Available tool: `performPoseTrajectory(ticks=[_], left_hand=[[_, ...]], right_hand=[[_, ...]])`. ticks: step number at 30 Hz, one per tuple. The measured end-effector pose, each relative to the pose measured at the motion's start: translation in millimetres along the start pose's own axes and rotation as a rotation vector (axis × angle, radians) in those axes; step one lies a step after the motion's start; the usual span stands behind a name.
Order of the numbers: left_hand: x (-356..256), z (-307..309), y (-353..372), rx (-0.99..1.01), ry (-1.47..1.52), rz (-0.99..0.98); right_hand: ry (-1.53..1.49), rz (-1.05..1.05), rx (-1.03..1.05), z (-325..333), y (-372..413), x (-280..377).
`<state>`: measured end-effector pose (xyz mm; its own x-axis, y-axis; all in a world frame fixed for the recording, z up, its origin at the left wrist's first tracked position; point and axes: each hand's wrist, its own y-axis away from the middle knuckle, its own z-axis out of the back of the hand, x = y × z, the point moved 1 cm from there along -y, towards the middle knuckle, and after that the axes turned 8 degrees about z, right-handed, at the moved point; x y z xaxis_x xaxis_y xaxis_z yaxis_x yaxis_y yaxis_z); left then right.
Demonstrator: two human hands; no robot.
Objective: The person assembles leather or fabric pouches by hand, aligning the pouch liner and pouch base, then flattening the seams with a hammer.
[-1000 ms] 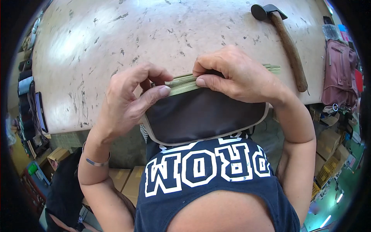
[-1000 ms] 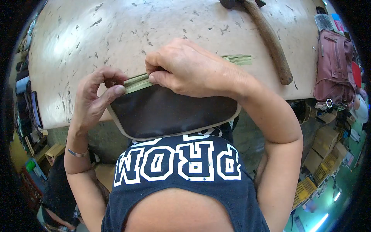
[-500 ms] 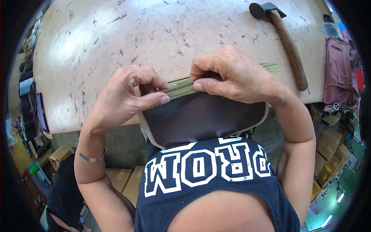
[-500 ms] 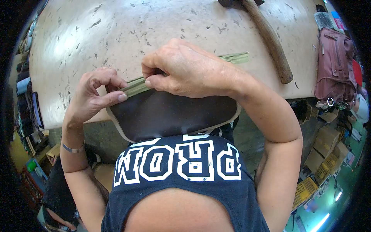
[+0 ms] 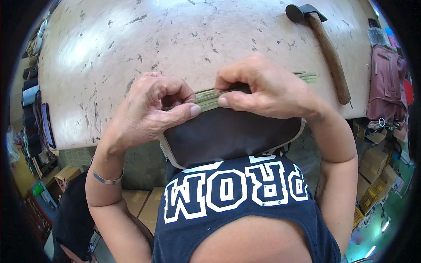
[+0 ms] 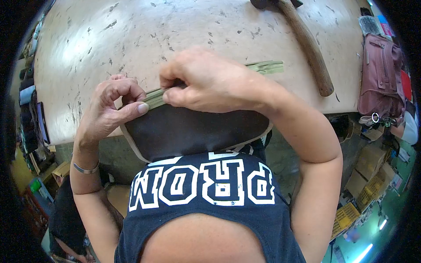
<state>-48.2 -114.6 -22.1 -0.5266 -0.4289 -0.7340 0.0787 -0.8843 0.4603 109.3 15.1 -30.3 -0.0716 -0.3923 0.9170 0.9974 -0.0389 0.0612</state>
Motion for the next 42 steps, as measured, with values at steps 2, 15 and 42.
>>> performPoseTrajectory(ticks=[2,15,42], left_hand=[[0.7,-2.1,0.3,0.004,0.068,-0.025],[32.3,21.2,0.5,0.311,0.412,-0.065],[13.4,8.6,10.4,0.177,0.185,-0.134]], right_hand=[[-0.015,0.003,-0.024,1.0,2.9,-2.2],[0.017,0.078,-0.044,-6.8,1.8,-5.0],[0.161,0.145,0.035,-16.4,0.2,4.3]])
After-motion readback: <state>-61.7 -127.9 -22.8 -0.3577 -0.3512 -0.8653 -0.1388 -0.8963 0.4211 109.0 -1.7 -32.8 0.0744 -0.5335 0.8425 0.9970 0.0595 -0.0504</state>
